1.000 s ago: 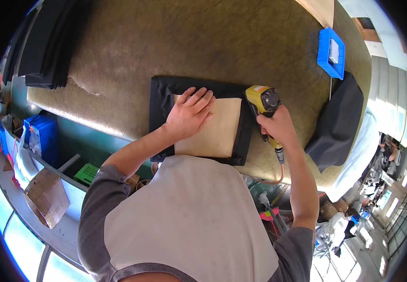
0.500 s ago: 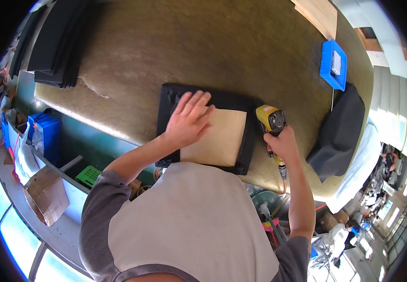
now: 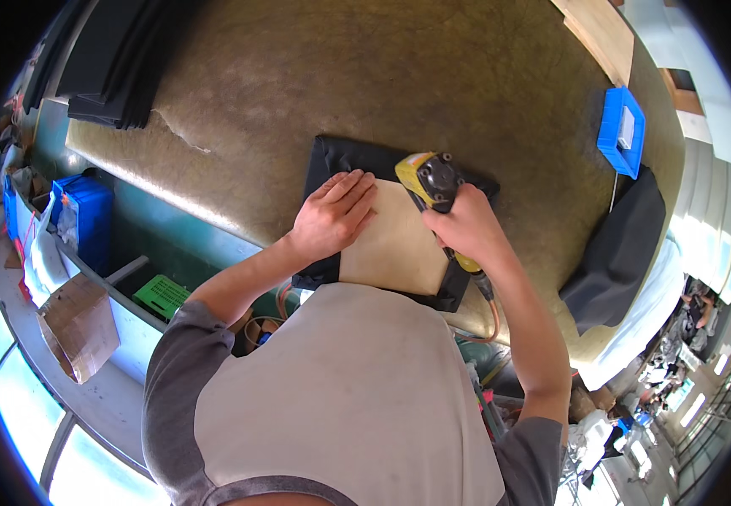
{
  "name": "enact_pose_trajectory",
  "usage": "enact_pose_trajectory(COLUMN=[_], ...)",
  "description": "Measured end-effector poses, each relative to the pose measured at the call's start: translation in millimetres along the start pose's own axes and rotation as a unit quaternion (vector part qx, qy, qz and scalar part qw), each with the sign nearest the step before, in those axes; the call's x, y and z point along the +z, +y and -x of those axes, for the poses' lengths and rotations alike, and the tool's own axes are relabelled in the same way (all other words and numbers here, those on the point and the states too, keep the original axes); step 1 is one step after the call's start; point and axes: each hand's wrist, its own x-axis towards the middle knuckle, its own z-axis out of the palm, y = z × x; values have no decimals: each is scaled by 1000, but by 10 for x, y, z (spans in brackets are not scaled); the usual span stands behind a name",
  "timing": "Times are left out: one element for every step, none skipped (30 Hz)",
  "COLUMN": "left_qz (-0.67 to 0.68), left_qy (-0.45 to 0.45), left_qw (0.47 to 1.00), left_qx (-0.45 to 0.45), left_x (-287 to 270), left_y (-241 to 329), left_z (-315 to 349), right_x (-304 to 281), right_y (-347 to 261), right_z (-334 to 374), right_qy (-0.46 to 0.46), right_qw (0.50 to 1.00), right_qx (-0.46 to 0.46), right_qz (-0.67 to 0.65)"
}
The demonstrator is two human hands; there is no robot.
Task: The recorder uses a pneumatic staple gun to attach black fabric over wooden boards to create upholstered furniture components.
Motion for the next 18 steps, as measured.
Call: enact_pose_trajectory(left_qz=[-4,-6,-2,2,-2,33,66,64,83,98,95,82,68,60,10,-44,-59,-70], left_qy=[4,6,4,-1,-2,-11,-17,-17,-28,-41,-41,-78,-117,-121,-151,-182,-160,-165], left_qw=[1000,1000,1000,1000,1000,999,998,998,996,994,994,993,989,989,988,982,985,984], left_qx=[5,8,10,14,20,15,7,12,-10,-36,-36,-43,-52,-53,-20,11,25,23], left_x=[-7,-3,12,-6,-41,-93,-143,-250,-431,-607,-698,-731,-731,-712,-683,-702,-707,-729], left_y=[0,7,18,3,-11,-19,-46,-15,38,111,167,211,237,233,181,123,120,93], left_z=[-9,-7,3,22,44,78,101,170,313,479,672,890,1032,1102,1136,1139,1073,1056], right_x=[49,84,97,102,79,49,2,-69,-148,-243,-363,-481,-586,-676,-735,-766,-789,-799], right_y=[-15,-28,-40,-47,-40,-21,3,89,196,330,480,711,939,1087,1225,1338,1442,1541], right_z=[-36,-61,-64,-65,-55,-31,20,161,292,403,515,583,652,718,768,799,847,883], right_qy=[-2,-4,0,3,-2,-6,-2,35,71,95,119,148,175,197,220,215,245,275], right_qw=[1000,1000,999,999,999,999,998,998,997,995,992,988,984,980,975,976,969,960], right_qx=[-11,-23,-39,-43,-39,-35,-42,-41,-41,-27,-11,-7,-2,16,35,28,34,40], right_qz=[6,12,19,15,27,39,38,13,-13,-28,-41,-40,-42,-17,5,-3,19,41])
